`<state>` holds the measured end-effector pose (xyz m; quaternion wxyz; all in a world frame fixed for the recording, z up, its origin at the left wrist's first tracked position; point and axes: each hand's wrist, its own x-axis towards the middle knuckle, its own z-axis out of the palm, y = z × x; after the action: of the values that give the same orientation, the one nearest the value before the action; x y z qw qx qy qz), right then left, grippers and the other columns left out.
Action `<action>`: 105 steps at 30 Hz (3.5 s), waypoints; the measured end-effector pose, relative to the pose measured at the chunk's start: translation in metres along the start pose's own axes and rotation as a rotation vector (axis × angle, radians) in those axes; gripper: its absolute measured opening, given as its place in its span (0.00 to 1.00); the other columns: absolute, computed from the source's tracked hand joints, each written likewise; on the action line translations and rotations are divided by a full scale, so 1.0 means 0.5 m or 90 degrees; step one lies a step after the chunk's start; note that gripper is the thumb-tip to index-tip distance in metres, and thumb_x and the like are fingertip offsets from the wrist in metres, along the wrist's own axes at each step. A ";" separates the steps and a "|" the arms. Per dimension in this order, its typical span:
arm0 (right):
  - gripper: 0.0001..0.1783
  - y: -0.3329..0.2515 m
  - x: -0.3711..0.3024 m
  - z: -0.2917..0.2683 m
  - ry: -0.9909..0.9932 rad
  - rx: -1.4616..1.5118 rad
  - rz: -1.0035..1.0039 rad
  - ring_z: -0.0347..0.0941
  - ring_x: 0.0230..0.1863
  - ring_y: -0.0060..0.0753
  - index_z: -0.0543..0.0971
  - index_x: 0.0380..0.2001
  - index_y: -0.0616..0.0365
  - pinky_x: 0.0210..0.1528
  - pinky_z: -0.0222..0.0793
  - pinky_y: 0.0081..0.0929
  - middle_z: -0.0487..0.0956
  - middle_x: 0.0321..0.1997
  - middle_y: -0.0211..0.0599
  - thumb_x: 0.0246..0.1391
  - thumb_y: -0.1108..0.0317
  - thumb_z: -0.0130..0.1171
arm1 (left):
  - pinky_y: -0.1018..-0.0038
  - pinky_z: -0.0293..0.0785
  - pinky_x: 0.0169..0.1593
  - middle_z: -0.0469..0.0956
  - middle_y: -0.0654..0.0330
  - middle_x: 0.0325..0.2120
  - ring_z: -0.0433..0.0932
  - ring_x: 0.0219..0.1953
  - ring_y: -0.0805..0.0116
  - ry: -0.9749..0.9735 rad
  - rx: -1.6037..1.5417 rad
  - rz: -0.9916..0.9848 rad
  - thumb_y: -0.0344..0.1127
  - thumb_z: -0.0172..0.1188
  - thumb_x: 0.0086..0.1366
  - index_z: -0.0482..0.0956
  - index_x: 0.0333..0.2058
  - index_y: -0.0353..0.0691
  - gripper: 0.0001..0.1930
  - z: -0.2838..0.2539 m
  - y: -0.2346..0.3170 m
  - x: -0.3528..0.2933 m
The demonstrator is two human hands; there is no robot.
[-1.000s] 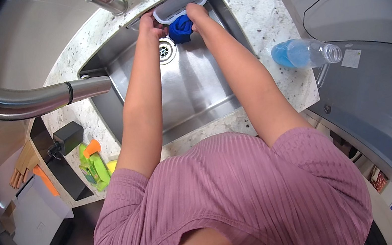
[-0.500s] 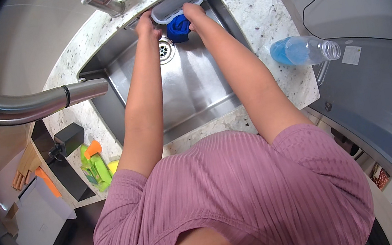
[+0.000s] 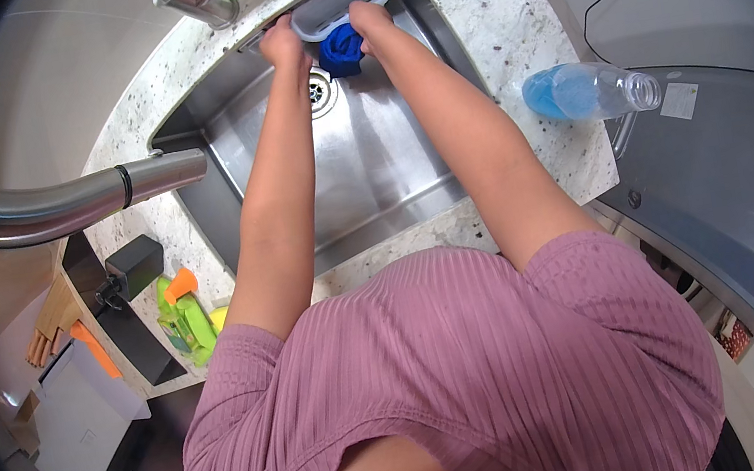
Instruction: The person scrubs a kitchen sink with a blue cloth and rinses it under running water. They then move to a bathroom sink, where they scrub the basin, a cup, a soap dish, and a soap dispenser using a sponge and cleaning liquid.
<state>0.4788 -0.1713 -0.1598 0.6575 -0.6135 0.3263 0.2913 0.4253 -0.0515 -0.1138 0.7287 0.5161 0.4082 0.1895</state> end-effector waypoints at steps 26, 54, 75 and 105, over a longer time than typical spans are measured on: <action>0.11 -0.027 -0.042 -0.005 -0.027 0.129 0.067 0.70 0.25 0.30 0.70 0.35 0.62 0.23 0.69 0.33 0.71 0.33 0.40 0.51 0.67 0.46 | 0.69 0.66 0.32 0.75 0.57 0.20 0.68 0.24 0.70 0.156 0.142 0.082 0.33 0.70 0.49 0.73 0.17 0.32 0.14 0.045 -0.056 0.003; 0.11 -0.040 -0.061 -0.008 -0.089 0.174 0.122 0.74 0.26 0.35 0.67 0.35 0.63 0.31 0.75 0.36 0.72 0.31 0.41 0.52 0.67 0.46 | 0.74 0.59 0.25 0.69 0.64 0.15 0.61 0.20 0.75 -0.022 -0.096 0.078 0.33 0.64 0.53 0.68 0.13 0.33 0.17 0.017 -0.015 -0.030; 0.12 -0.004 0.005 0.010 -0.092 0.122 0.066 0.76 0.29 0.47 0.64 0.38 0.67 0.35 0.78 0.45 0.73 0.36 0.51 0.54 0.69 0.42 | 0.61 0.66 0.48 0.61 0.48 0.48 0.69 0.44 0.58 0.135 -0.087 -0.027 0.30 0.59 0.58 0.62 0.42 0.32 0.17 0.045 -0.020 -0.033; 0.12 0.039 -0.583 -0.213 -0.480 -0.676 -0.326 0.69 0.38 0.25 0.73 0.38 0.57 0.45 0.65 0.25 0.75 0.36 0.34 0.48 0.73 0.59 | 0.74 0.68 0.43 0.73 0.60 0.35 0.71 0.36 0.70 -0.224 0.449 0.240 0.30 0.59 0.57 0.77 0.40 0.42 0.11 -0.519 0.099 -0.419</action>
<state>0.2760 -0.2706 0.0539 0.3849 -0.7665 -0.2652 0.4404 0.1027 -0.0229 -0.0202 0.5189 0.8234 0.2163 0.0778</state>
